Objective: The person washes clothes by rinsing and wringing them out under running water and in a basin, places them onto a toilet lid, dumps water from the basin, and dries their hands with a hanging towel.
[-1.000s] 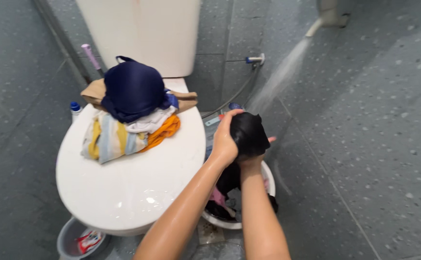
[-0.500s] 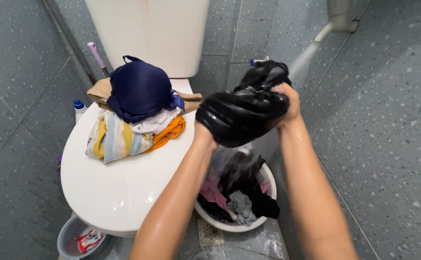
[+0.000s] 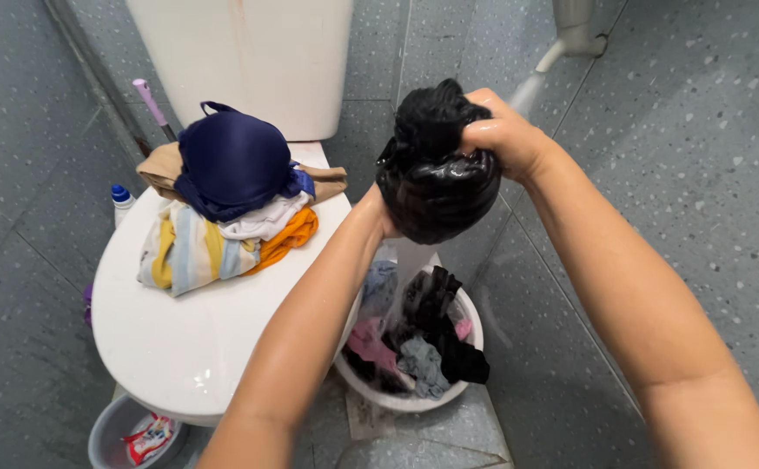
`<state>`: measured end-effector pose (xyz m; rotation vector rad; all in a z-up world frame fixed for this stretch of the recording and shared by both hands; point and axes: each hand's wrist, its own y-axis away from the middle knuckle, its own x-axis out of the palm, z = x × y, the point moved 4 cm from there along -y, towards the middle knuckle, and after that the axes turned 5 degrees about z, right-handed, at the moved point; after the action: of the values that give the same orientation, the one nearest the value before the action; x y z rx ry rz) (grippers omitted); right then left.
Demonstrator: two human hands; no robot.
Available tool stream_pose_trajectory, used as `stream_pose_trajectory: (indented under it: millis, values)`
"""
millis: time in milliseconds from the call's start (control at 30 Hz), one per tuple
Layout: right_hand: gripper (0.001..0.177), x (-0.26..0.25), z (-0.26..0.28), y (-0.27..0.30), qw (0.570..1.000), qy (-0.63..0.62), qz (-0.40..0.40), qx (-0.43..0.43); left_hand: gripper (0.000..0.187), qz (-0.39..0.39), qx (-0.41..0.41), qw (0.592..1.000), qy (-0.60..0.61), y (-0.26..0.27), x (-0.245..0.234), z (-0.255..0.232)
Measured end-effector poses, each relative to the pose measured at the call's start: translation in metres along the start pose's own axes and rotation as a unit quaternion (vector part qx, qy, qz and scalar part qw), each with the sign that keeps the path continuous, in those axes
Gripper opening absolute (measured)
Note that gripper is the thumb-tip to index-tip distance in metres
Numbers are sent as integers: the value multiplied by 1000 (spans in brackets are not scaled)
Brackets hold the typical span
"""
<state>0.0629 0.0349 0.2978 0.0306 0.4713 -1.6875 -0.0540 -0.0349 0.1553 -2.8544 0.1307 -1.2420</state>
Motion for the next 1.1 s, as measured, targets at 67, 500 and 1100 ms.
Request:
stream_pose_trajectory:
  millis: [67,500,1100]
  values:
    - [9,11,2,-8,998,30,52,-24,46,-1,-2,999,-41,0,-12,-7]
    - [43,92,20,-138,946,-311,62,-71,42,-330,105,836,-426,187,-68,-268]
    - [68,159,-132,-165,926,-193,-186,266,71,-312,-143,831,-438,317,-147,-229]
